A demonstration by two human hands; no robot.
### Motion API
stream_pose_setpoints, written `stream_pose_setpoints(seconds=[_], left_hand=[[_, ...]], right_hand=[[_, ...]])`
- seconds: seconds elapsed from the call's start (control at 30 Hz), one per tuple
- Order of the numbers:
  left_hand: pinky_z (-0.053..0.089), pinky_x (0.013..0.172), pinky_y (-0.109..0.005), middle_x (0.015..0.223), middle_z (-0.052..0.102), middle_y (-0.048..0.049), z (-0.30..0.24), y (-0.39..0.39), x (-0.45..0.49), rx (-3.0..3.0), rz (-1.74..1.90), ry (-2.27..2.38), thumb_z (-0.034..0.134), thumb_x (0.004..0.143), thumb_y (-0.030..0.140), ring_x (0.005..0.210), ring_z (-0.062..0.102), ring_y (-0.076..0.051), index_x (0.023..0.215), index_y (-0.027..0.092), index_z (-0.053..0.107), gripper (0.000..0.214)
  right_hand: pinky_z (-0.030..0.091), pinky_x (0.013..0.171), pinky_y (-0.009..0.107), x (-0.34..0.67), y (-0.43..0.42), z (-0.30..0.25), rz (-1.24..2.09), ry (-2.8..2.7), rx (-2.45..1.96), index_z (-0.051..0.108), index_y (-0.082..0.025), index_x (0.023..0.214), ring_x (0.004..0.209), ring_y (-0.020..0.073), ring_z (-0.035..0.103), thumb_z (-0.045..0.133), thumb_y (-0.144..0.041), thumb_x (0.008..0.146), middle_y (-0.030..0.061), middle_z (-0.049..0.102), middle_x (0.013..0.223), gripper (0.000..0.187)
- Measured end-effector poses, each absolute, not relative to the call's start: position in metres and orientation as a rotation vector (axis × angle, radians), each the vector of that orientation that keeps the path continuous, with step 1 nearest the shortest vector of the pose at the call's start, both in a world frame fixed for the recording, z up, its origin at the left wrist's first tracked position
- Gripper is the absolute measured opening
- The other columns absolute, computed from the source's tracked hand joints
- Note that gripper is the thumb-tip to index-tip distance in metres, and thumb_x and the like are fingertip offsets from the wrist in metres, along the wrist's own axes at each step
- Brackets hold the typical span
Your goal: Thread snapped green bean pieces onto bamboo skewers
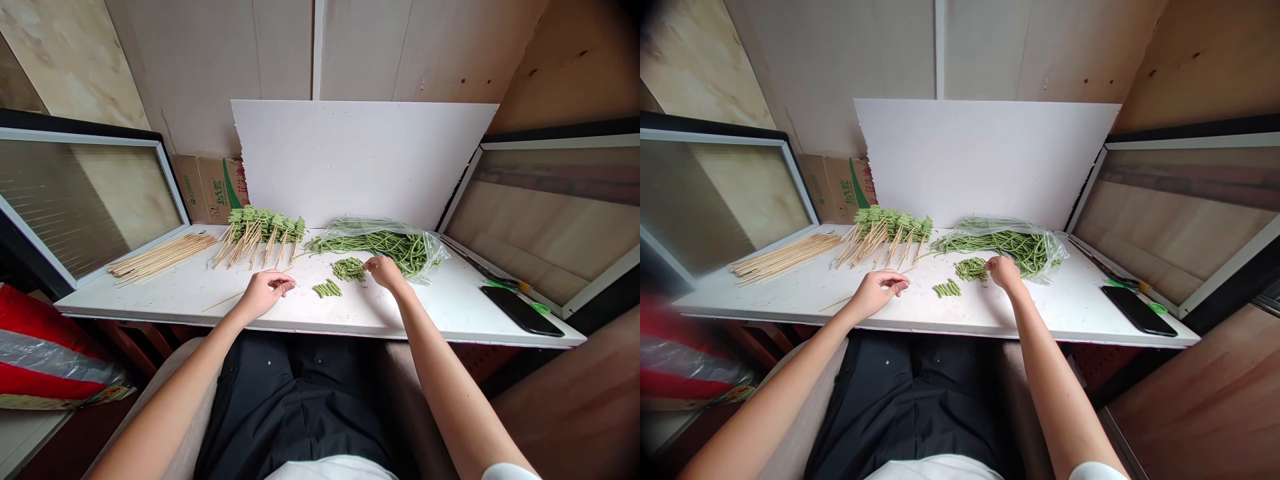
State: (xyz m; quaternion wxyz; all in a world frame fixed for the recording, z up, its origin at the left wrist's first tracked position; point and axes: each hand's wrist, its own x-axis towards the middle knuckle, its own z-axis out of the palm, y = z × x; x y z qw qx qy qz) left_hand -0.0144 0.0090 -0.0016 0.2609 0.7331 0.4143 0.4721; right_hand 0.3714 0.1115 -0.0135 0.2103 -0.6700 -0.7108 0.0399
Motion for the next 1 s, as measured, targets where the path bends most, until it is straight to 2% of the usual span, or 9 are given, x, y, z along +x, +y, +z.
stream_pose_setpoints(seconds=[0.23,0.4,0.7,1.0], left_hand=[[0.062,0.068,-0.033,0.093,0.080,-0.0109,0.000,0.008,-0.015,1.999,1.259,1.130,0.079,0.089,0.047,0.061,0.070,-0.017,0.092,0.015,0.083,0.032],[0.062,0.068,-0.033,0.093,0.080,-0.0108,0.000,0.008,-0.015,2.012,1.254,1.128,0.078,0.089,0.049,0.061,0.070,-0.017,0.091,0.016,0.083,0.034],[0.062,0.068,-0.033,0.094,0.080,-0.0109,0.000,0.008,-0.015,1.992,1.248,1.132,0.079,0.088,0.049,0.060,0.070,-0.017,0.092,0.016,0.083,0.034],[0.061,0.067,-0.032,0.095,0.081,-0.0112,-0.002,0.008,-0.014,1.998,1.248,1.120,0.078,0.089,0.049,0.060,0.069,-0.016,0.091,0.016,0.083,0.033]], right_hand=[[0.046,0.075,0.025,0.369,0.111,-0.009,0.215,-1.915,-1.825,0.083,-0.018,0.104,0.095,0.0224,0.071,0.055,-0.018,0.101,0.0122,0.081,0.107,0.029],[0.046,0.073,0.025,0.366,0.107,-0.005,0.274,-1.917,-1.773,0.083,-0.016,0.103,0.092,0.0224,0.072,0.054,-0.024,0.103,0.0127,0.081,0.103,0.030],[0.049,0.081,0.027,0.375,0.113,-0.011,0.238,-1.952,-1.941,0.083,-0.017,0.109,0.102,0.0253,0.072,0.055,-0.021,0.101,0.0148,0.080,0.116,0.029],[0.044,0.069,0.027,0.364,0.111,-0.012,0.279,-2.076,-1.941,0.082,-0.014,0.093,0.078,0.0223,0.067,0.063,-0.033,0.101,0.0151,0.079,0.090,0.028]])
